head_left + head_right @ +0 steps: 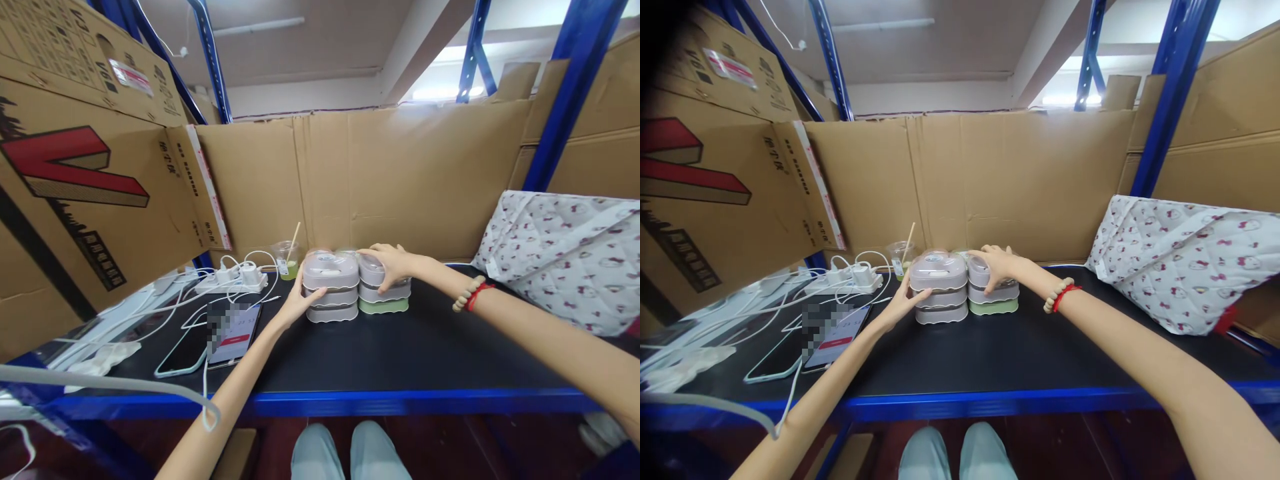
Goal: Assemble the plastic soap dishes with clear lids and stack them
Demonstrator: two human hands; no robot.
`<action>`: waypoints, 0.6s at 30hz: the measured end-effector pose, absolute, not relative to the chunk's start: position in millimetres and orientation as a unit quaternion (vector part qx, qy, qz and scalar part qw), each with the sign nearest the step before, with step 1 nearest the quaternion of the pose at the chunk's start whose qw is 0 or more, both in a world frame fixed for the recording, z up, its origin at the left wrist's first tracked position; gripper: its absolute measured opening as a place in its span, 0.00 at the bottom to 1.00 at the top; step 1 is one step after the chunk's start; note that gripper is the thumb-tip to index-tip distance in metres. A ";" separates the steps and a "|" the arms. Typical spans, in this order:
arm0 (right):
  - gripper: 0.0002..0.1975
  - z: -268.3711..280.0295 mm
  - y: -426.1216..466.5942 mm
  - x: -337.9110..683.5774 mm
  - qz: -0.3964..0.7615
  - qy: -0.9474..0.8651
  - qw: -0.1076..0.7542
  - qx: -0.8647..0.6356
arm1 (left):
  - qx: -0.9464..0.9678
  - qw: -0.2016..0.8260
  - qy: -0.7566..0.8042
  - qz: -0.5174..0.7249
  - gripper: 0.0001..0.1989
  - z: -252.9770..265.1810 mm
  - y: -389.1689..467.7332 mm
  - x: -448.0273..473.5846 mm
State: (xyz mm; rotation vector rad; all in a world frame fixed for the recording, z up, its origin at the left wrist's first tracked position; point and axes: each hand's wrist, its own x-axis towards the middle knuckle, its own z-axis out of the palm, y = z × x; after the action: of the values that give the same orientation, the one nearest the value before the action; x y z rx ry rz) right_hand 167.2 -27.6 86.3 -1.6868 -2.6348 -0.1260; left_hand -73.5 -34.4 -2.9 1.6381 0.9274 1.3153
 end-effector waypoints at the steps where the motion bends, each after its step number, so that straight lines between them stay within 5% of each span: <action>1: 0.56 86.1 -27.5 175.4 -0.042 -0.841 0.006 -0.539 | 0.654 0.412 0.363 0.520 0.45 -3.4 -36.6 -66.5; 12: 0.58 84.3 -21.0 269.8 -0.045 -0.768 0.019 -0.639 | 0.683 0.430 0.326 0.492 0.50 -11.1 -38.7 38.3; 18: 0.62 85.0 -6.3 289.2 -0.042 -0.766 0.030 -0.640 | 0.694 0.431 0.342 0.464 0.66 -20.6 -26.5 49.7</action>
State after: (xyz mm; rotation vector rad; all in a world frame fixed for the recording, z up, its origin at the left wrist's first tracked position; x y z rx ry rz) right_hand 289.2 -6.3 85.0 -1.9749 -2.3627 -0.1291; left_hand 49.7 -26.5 -20.6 1.7319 0.8522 1.1577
